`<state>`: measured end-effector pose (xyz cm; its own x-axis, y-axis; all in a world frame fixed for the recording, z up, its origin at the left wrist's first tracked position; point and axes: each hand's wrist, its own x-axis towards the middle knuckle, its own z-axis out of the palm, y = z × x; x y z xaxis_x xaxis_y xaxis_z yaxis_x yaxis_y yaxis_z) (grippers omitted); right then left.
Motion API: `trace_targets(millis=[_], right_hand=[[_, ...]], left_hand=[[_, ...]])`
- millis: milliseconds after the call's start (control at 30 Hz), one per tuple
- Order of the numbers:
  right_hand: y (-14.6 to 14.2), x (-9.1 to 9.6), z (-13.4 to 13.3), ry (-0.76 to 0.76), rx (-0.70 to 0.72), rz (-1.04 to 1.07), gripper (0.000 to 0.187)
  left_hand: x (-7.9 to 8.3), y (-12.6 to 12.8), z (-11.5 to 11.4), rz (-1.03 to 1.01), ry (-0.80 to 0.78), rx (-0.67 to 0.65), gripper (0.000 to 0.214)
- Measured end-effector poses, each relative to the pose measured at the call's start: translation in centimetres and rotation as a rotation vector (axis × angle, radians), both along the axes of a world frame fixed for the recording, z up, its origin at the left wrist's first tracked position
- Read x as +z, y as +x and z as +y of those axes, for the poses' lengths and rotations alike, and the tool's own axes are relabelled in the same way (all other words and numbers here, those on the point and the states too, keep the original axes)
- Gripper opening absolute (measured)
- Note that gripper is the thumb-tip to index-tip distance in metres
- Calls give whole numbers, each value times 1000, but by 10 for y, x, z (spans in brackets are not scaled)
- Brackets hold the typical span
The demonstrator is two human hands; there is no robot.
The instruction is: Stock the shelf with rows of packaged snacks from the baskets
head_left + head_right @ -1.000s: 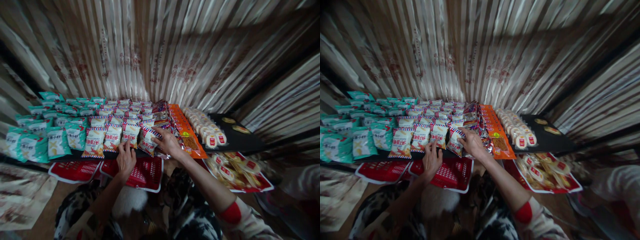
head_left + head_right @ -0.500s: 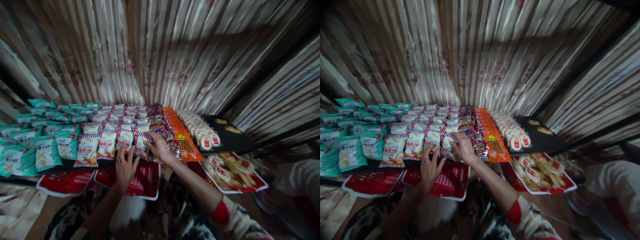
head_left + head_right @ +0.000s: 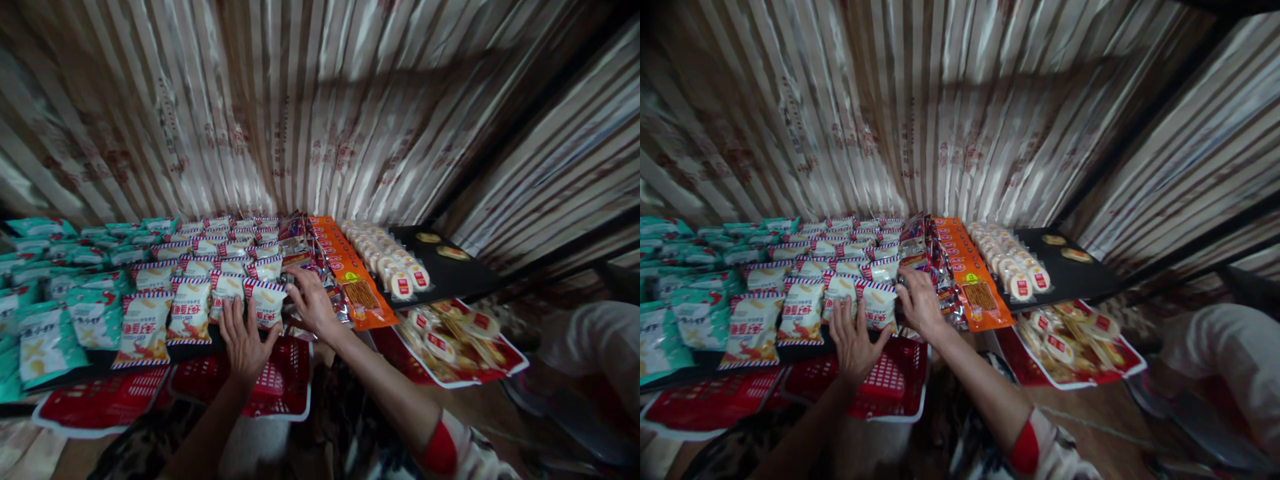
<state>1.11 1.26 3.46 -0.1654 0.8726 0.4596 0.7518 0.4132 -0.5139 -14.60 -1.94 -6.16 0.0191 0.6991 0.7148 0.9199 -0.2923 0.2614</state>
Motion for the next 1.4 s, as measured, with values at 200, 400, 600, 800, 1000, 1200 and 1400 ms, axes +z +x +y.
trace_targets(millis=[200, 400, 600, 800, 1000, 1200, 1400], right_hand=[[22, -2, 0, 37, 13, -194, 34], [30, 18, 36, 48, 49, -364, 35], [26, 26, 59, -73, 159, -462, 29], [6, 32, 62, -206, 14, -483, 40], [-5, 37, 86, -202, 87, -520, 35], [-1, 38, 97, -200, 56, -526, 28], [6, 33, 90, -158, 55, -443, 29]], left_hand=[[2, 2, 2, 18, 29, -12, 75], [-3, 7, 2, -3, 93, -11, 78], [-3, 9, -1, 7, 121, -84, 54], [-4, 11, 0, 15, 98, -75, 51], [-6, 16, 7, 38, 103, -34, 48], [1, 21, 16, 11, 174, 11, 41], [-1, 18, 18, 46, 173, 19, 46]])
